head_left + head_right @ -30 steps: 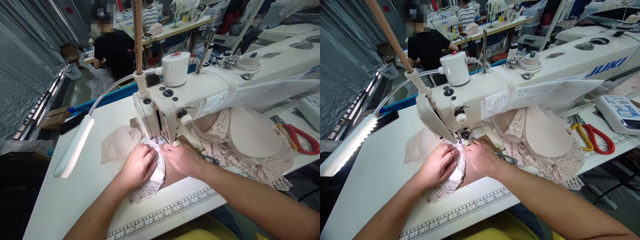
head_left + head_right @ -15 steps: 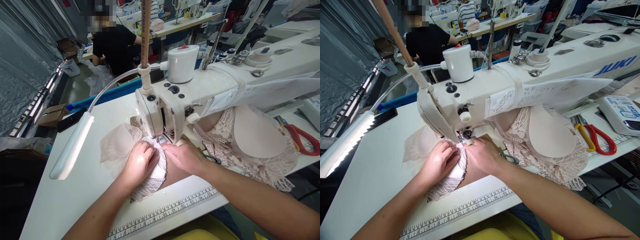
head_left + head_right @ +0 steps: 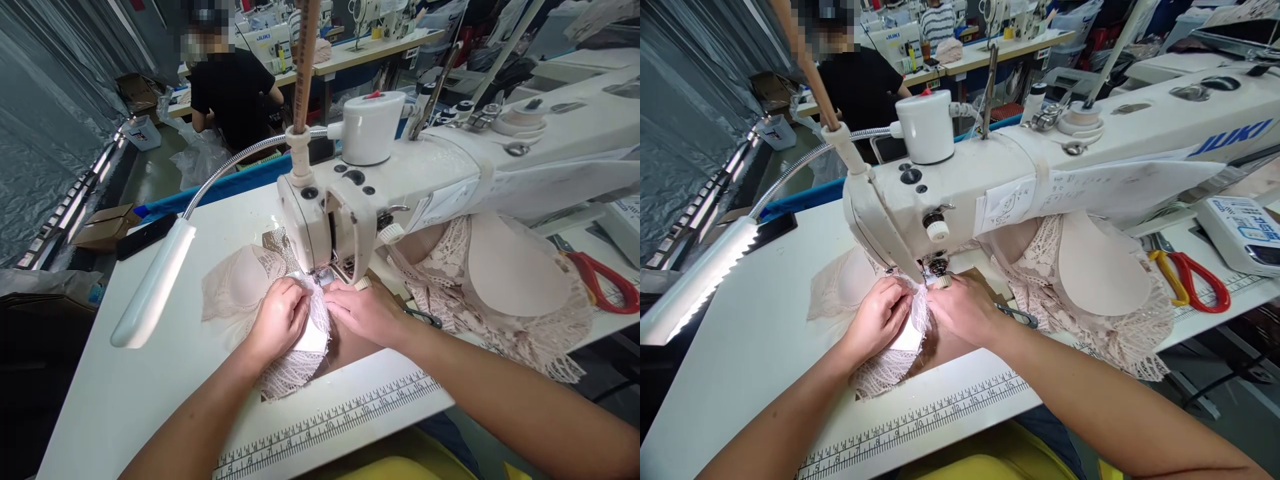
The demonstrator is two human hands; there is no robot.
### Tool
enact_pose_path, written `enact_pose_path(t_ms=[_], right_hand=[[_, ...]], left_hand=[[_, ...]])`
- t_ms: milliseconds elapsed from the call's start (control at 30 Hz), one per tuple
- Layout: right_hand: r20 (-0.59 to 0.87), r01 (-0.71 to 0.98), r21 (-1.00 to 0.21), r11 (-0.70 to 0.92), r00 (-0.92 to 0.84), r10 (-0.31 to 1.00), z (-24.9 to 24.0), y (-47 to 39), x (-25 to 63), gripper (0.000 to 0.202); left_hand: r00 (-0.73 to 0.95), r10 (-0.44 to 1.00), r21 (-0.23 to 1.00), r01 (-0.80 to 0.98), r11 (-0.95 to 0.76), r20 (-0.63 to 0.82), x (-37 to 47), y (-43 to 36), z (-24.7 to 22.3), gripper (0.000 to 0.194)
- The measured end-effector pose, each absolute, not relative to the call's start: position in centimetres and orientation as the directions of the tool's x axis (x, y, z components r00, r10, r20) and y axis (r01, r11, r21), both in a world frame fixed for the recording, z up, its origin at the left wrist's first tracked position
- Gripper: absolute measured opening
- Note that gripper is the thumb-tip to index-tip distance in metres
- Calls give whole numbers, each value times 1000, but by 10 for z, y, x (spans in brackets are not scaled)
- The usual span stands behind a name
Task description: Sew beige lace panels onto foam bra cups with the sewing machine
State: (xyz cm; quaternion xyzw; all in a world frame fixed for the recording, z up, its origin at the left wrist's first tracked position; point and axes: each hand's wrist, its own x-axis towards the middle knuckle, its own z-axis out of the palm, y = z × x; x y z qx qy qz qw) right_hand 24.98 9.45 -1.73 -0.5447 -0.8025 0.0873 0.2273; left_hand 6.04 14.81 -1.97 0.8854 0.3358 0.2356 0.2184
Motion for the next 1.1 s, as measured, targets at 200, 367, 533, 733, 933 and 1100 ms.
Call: enact_pose_path(t_ms=[200,367,533,733,933,1100], right_hand=[[276,926,-248,285,-215,937,-26,100,243,16],[354,896,-207,393,-306,884,-30,100,242,25],[383,865,-240,441,-334,861,-32,100,246,26],[381,851,-238,468,-362,851,-32,100,248,27],[371,853,-204,480,-387,844,-30,98,249,27],[337,846,-238,477,-389,857,-32,99,250,28]], left_hand=[[678,685,550,476,-686,268,61,149,-20,17],[693,669,537,468,-702,270,61,149,-20,15],[693,666,514,480,-711,275,56,149,-21,12],[678,657,478,480,-736,329,57,151,-26,14],[701,604,454,428,-781,379,57,152,-25,11],[750,546,351,430,-832,375,59,153,-20,13]])
